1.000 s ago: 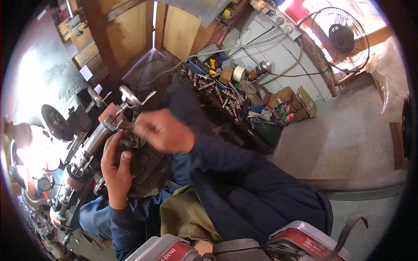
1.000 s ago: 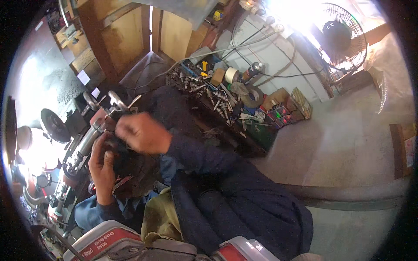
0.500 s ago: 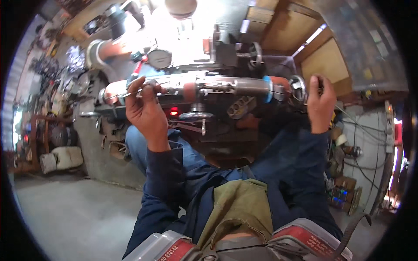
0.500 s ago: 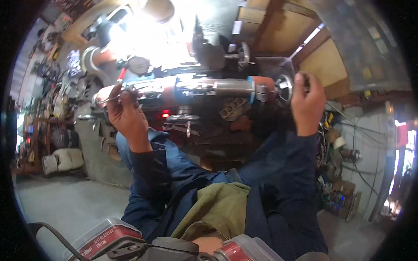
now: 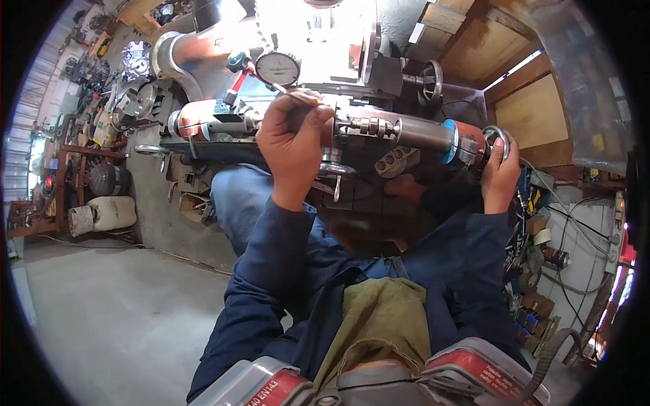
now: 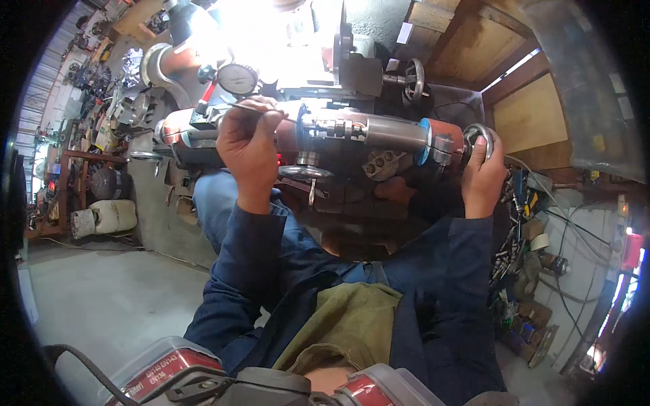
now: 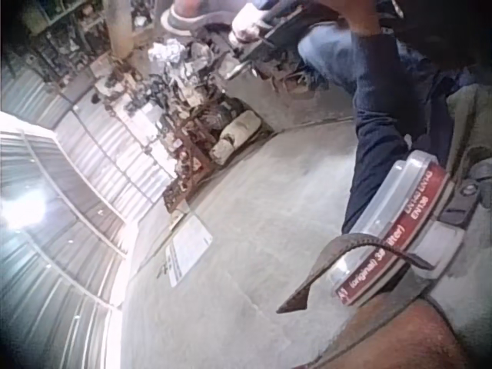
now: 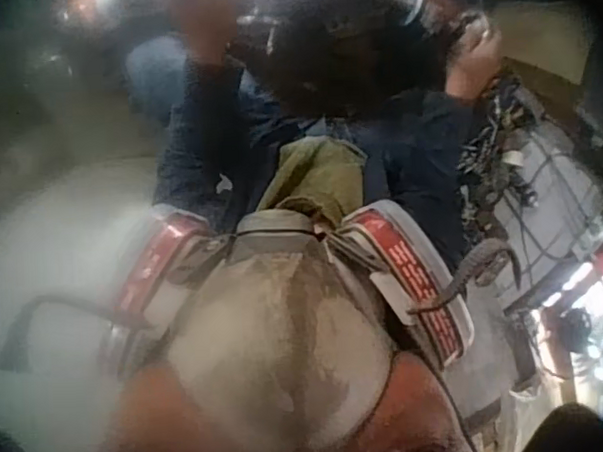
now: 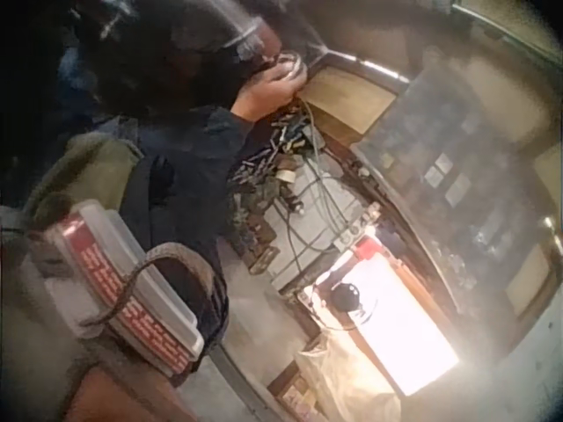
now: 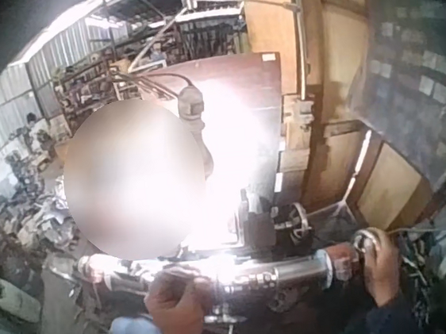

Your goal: The person works on a metal workpiece held in a lathe, using a dial indicator to check alignment, turning a handle to move the carriage, and handling a small screwdriver and a metal rod.

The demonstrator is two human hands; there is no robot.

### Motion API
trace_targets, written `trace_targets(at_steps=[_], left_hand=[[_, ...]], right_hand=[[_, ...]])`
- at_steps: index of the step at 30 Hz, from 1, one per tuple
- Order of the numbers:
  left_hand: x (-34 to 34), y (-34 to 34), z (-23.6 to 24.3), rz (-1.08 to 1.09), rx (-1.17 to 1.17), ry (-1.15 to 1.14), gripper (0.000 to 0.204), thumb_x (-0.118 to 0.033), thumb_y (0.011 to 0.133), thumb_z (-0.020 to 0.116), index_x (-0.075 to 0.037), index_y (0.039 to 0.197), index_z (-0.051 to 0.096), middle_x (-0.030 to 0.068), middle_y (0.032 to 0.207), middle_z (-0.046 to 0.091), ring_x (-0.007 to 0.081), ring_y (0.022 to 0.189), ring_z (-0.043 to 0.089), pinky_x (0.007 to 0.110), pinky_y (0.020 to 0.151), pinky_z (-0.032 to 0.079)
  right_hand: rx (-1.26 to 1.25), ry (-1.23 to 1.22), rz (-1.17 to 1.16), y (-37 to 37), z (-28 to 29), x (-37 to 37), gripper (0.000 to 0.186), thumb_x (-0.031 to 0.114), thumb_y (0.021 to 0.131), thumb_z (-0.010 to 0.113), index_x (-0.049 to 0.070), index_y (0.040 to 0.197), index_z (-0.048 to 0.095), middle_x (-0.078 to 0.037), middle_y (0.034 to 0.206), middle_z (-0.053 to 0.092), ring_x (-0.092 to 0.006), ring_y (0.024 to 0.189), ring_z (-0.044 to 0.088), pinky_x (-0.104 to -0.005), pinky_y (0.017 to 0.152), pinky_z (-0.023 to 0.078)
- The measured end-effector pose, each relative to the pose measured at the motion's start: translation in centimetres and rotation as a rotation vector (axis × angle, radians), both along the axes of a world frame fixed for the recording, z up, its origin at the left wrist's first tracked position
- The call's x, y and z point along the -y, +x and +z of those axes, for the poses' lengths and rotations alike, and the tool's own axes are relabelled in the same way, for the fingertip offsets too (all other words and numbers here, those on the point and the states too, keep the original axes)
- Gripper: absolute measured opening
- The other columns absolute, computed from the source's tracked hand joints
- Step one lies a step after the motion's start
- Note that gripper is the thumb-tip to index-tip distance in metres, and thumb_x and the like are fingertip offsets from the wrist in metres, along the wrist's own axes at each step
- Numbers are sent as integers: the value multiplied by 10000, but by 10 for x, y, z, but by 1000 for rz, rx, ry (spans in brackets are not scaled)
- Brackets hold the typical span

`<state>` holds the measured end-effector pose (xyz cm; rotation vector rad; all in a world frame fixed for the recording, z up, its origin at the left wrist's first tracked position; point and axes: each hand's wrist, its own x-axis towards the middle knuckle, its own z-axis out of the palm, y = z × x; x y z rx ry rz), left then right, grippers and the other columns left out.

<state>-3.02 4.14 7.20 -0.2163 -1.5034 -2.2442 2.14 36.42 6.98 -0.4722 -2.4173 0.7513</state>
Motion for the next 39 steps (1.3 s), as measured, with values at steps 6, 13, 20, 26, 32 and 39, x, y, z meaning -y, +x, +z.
trace_targets(at_steps=[6, 13, 20, 26, 32, 39], left_hand=[[-16, -13, -7, -13, -87, -113, 173, 105, 824, 671, 8, 913, 560, 55, 919, 607, 105, 844, 597, 257, 737, 529], [-16, -16, -8, 13, -133, -329, 158, 112, 815, 672, 20, 888, 566, 55, 880, 586, 116, 835, 601, 270, 748, 551], [-17, -17, 0, 28, -49, -441, 84, 80, 838, 652, 34, 900, 619, 63, 807, 641, 124, 756, 635, 264, 702, 525], [-15, -25, 10, -94, -12, -538, 110, 13, 921, 553, 32, 921, 661, 63, 785, 671, 124, 772, 644, 251, 692, 496], [-14, -23, 2, -36, -35, -537, 99, 18, 873, 641, 30, 971, 639, 57, 856, 664, 102, 822, 611, 229, 747, 487], [-13, -25, 6, -84, 47, -429, 108, 58, 822, 694, 53, 914, 637, 67, 848, 673, 114, 766, 629, 244, 716, 515]], right_hand=[[-152, 26, 11, 1, -16, -2, 431, 366, 989, 466, 8, 1205, 569, -227, 1088, 652, -379, 1026, 640, -425, 864, 495], [-160, -5, 38, 1, -16, -3, 414, 354, 988, 472, 19, 1214, 564, -225, 1093, 652, -375, 1027, 641, -421, 854, 500], [-172, -9, 51, 2, -18, -7, 402, 338, 988, 476, 18, 1216, 562, -231, 1089, 648, -375, 1028, 641, -411, 854, 501], [-121, -52, 55, 3, -18, -13, 438, 369, 988, 483, 8, 1226, 552, -237, 1126, 638, -401, 1054, 622, -419, 876, 492], [-81, -86, 141, 9, -2, -15, 497, 377, 987, 493, -7, 1302, 474, -260, 1205, 594, -397, 1134, 580, -410, 926, 464], [-269, -236, 225, -20, 33, -23, 561, 280, 918, 640, -42, 1327, 433, -152, 1080, 620, -177, 953, 613, -305, 827, 500]])
